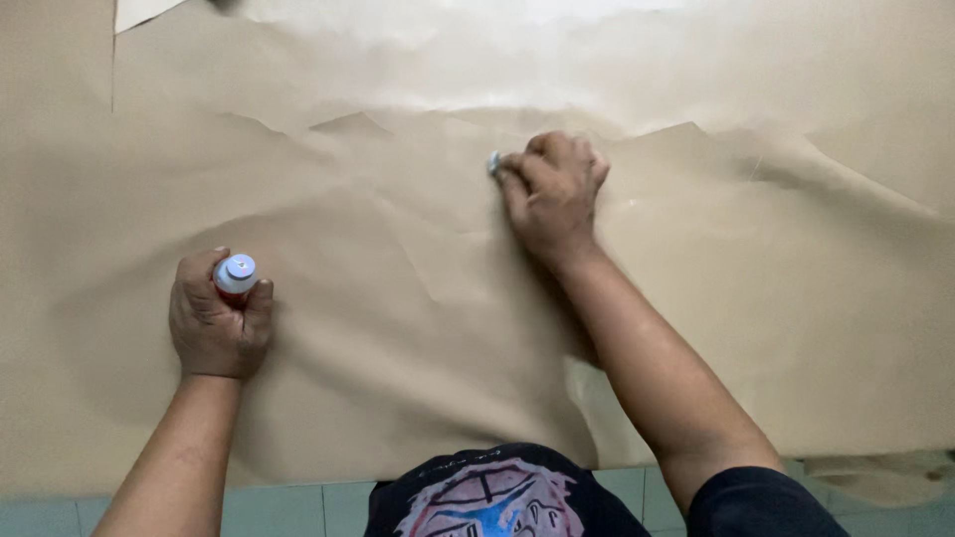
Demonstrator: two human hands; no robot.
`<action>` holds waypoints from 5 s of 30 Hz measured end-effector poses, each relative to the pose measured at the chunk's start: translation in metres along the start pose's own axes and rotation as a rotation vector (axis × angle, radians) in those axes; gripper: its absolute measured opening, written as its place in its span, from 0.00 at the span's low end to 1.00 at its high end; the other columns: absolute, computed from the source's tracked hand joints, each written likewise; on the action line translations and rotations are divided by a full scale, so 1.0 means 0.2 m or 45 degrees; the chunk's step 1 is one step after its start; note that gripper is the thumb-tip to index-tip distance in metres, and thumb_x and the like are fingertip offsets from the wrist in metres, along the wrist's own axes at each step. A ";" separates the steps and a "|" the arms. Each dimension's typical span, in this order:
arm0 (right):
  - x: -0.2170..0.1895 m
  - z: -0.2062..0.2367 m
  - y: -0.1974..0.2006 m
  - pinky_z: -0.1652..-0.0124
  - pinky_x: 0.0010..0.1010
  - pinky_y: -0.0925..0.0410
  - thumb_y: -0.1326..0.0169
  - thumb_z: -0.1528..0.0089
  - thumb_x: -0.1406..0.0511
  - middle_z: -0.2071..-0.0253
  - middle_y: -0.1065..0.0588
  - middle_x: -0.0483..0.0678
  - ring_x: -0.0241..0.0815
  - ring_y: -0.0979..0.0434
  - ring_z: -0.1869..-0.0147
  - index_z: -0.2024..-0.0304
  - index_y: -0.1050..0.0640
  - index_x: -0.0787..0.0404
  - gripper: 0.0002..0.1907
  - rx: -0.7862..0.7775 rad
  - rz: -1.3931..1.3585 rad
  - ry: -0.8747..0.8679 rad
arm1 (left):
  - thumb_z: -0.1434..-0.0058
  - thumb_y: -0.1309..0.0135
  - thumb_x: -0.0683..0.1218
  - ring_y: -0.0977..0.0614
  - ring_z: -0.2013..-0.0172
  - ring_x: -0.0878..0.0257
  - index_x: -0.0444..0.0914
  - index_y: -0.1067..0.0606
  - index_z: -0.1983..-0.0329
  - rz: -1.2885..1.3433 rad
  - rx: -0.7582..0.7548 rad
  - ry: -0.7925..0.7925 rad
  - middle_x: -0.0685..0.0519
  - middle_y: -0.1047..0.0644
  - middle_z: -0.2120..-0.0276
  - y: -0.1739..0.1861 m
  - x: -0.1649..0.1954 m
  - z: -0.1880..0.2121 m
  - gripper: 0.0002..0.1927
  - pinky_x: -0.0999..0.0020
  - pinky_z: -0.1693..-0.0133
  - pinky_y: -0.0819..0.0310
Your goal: The person applies glue from a small bottle onto a large sheet of tan material laid on a table. They repeatedly dip a small applicator into the bottle and spread the glue along pre-drawn lines on the material.
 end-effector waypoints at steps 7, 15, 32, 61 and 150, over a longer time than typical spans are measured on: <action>0.11 -0.06 0.05 0.40 0.43 0.47 0.37 0.36 0.65 0.54 0.28 0.42 0.45 0.32 0.44 0.62 0.17 0.54 0.01 0.100 0.087 -0.237 | 0.26 0.47 0.62 0.22 0.49 0.43 0.45 0.41 0.35 0.016 -0.010 0.008 0.45 0.28 0.47 0.01 0.01 -0.01 0.27 0.48 0.47 0.26; 0.20 0.01 0.31 0.45 0.48 0.46 0.37 0.37 0.65 0.54 0.28 0.44 0.49 0.33 0.44 0.63 0.17 0.55 0.01 0.101 0.281 -0.380 | 0.27 0.46 0.59 0.23 0.45 0.42 0.45 0.41 0.34 0.054 0.010 -0.005 0.45 0.28 0.43 0.05 0.03 0.01 0.26 0.47 0.45 0.28; -0.31 1.19 0.46 0.54 0.28 0.26 0.44 0.35 0.71 0.57 0.19 0.50 0.37 0.19 0.57 0.52 0.21 0.68 0.09 -0.247 -1.285 -1.023 | 0.39 0.36 0.45 0.23 0.51 0.46 0.41 0.27 0.41 0.401 -0.244 -0.182 0.45 0.25 0.52 0.21 0.61 0.26 0.23 0.54 0.48 0.28; -0.13 1.41 0.89 0.53 0.30 0.26 0.44 0.35 0.69 0.60 0.19 0.50 0.36 0.20 0.58 0.50 0.20 0.68 0.12 -0.308 -1.598 -1.054 | 0.42 0.42 0.37 0.27 0.51 0.51 0.48 0.21 0.41 0.072 -0.028 -0.686 0.47 0.31 0.49 0.39 1.94 0.64 0.25 0.58 0.50 0.28; 0.06 1.06 0.66 0.39 0.42 0.47 0.37 0.38 0.64 0.57 0.26 0.42 0.44 0.30 0.46 0.64 0.16 0.54 0.01 -0.043 -0.031 -0.186 | 0.30 0.39 0.49 0.23 0.49 0.43 0.44 0.40 0.33 0.172 0.160 0.029 0.43 0.30 0.46 -0.06 0.92 0.72 0.29 0.50 0.52 0.24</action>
Point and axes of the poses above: each hand's wrist, its own z-axis away from the middle knuckle, its own y-axis out of the back of the hand, x = y × z, the point moved 9 cm from there along -z, towards the middle knuckle
